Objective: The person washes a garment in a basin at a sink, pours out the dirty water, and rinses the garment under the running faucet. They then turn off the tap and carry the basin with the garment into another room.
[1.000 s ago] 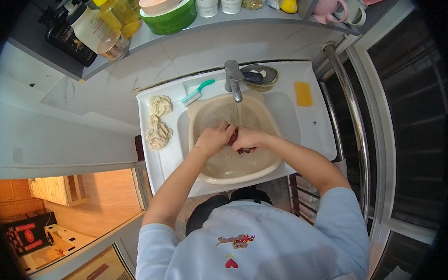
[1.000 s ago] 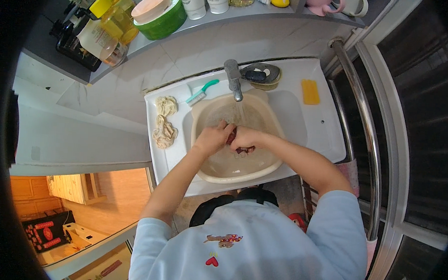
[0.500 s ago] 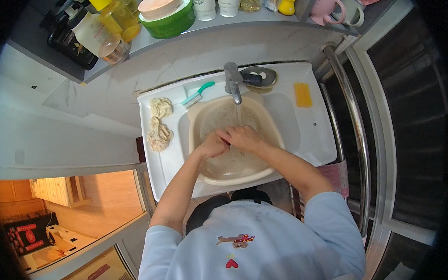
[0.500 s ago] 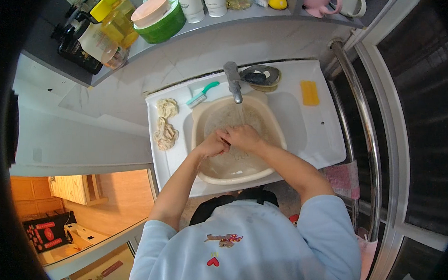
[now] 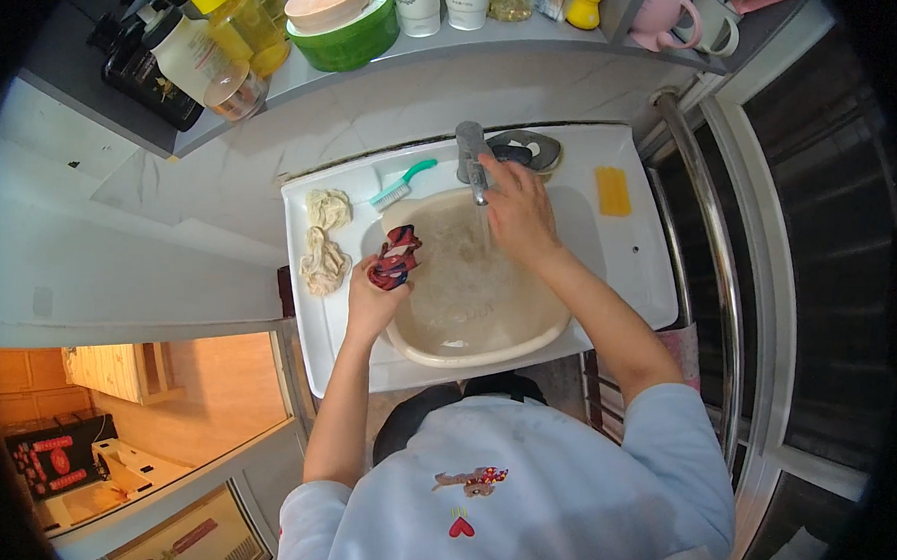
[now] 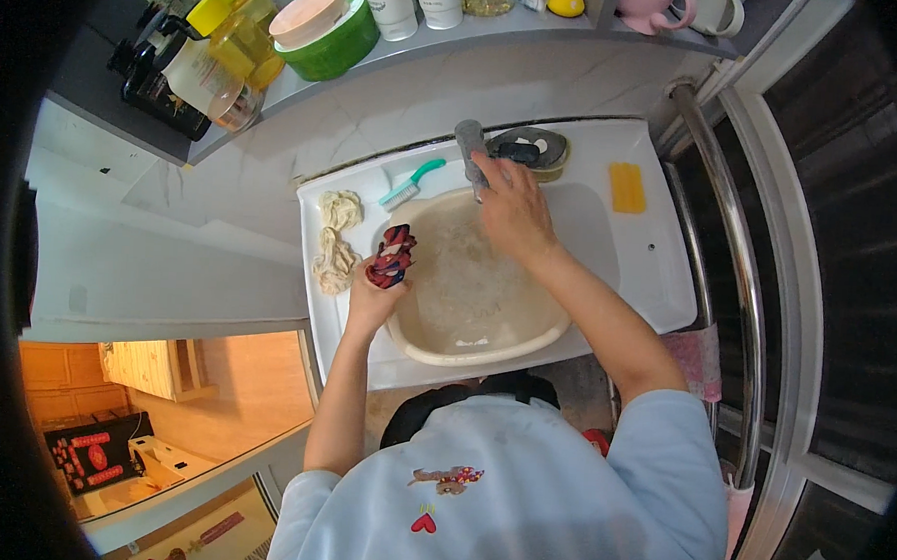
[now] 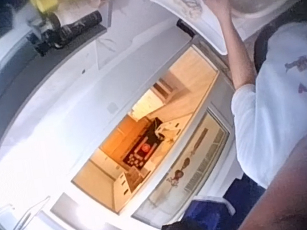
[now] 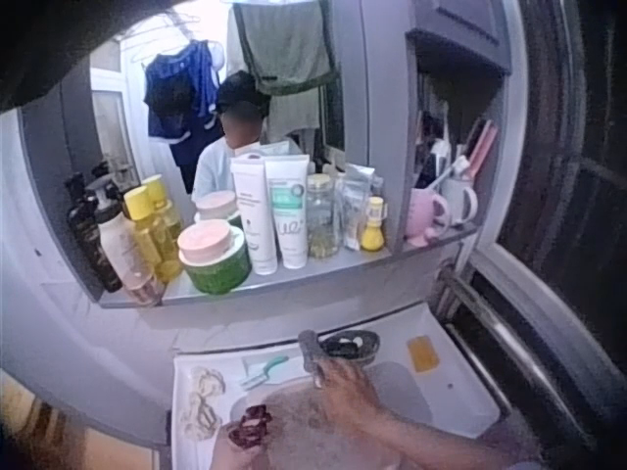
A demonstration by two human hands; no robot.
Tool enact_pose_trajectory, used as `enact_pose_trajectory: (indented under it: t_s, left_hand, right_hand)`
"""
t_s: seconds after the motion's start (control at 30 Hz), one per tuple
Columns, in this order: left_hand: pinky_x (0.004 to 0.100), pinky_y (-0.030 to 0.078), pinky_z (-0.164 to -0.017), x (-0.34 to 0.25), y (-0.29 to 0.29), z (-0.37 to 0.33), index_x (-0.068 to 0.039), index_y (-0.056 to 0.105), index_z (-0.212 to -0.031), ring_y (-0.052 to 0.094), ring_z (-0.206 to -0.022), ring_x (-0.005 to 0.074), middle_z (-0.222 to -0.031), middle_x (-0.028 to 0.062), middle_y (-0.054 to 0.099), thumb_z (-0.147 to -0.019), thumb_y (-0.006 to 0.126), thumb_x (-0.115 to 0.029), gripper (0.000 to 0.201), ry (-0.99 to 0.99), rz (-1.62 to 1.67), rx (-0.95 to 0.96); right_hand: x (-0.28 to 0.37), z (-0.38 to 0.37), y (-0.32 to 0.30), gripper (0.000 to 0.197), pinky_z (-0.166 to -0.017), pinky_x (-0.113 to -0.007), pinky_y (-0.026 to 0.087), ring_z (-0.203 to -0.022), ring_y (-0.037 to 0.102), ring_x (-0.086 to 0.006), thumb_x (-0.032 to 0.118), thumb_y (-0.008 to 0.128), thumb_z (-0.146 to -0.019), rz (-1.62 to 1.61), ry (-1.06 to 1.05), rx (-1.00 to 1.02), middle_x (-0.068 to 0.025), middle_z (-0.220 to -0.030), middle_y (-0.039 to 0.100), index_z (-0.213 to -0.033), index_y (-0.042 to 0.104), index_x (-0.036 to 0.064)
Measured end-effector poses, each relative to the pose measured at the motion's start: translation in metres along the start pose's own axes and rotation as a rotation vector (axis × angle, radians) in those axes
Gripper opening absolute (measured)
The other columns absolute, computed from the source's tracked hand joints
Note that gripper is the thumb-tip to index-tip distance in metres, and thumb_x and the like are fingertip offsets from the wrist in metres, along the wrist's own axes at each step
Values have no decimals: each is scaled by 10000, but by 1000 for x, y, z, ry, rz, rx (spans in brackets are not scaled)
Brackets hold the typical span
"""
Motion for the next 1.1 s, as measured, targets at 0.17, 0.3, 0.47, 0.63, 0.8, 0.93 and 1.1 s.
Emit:
enact_pose_trajectory:
  t_s: [0.17, 0.3, 0.47, 0.63, 0.8, 0.93, 1.1]
  left_hand:
    - [278, 468, -675, 15, 0, 22, 42, 630, -886, 582, -718, 134, -769, 53, 628, -702, 762, -156, 301, -351, 180, 124]
    - [267, 395, -586, 18, -1, 35, -61, 593, -786, 482, -622, 94, -702, -17, 559, -720, 756, -138, 192, -509, 417, 88]
    - [269, 379, -564, 17, 2, 39, -75, 583, -763, 471, -605, 92, -692, -26, 550, -735, 741, -130, 170, -452, 428, 90]
    - [257, 368, -553, 9, 2, 49, -63, 630, -840, 479, -606, 87, -718, -25, 555, -753, 706, -89, 118, -457, 365, 111]
    - [267, 444, -658, -10, -22, 61, -40, 638, -885, 547, -699, 106, -798, -6, 608, -749, 716, -73, 161, -454, 515, 3]
    - [270, 468, -725, -30, -45, 67, -20, 643, -952, 580, -762, 114, -864, 9, 641, -755, 710, -66, 213, -350, 509, -120]
    - [277, 467, -798, -61, -71, 77, -19, 598, -1077, 587, -845, 141, -939, 19, 617, -753, 739, -49, 355, -365, 546, -181]
  right_hand:
    - [-17, 20, 14, 224, -978, -426, 429, -1170, 497, -308, 71, 629, -758, -178, 71, 34, -88, -1342, 509, -967, 688, 17]
    - [-49, 40, 6, 372, -1002, -423, 417, -1197, 490, -319, 112, 638, -774, -222, 513, -168, -132, -1302, 548, -1139, 619, 48]
    - [-103, 124, 58, 466, -949, -434, 465, -1108, 585, -370, 183, 699, -787, -208, 963, 628, -217, -1166, 630, -1190, 564, -6]
    - [-103, 157, 79, 439, -893, -419, 495, -1019, 636, -368, 137, 696, -787, -422, 863, 528, -234, -1084, 653, -1164, 558, -43]
    - [-75, 171, 63, 409, -869, -389, 505, -995, 653, -328, 111, 671, -788, -725, 1019, 438, -222, -1063, 662, -1146, 559, -52]
    - [-52, 183, 69, 408, -851, -380, 515, -972, 667, -314, 120, 652, -787, -791, 1012, 371, -218, -1039, 672, -1143, 557, -56]
    - [-29, 210, 105, 430, -844, -378, 518, -966, 668, -301, 129, 656, -779, -954, 1060, 340, -216, -1047, 671, -1150, 553, -63]
Point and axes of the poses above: each hand's wrist, its own z-axis away from the middle knuckle, its own y-axis out of the palm, x = y × z, the point moved 4 cm from there along -z, towards the middle knuckle
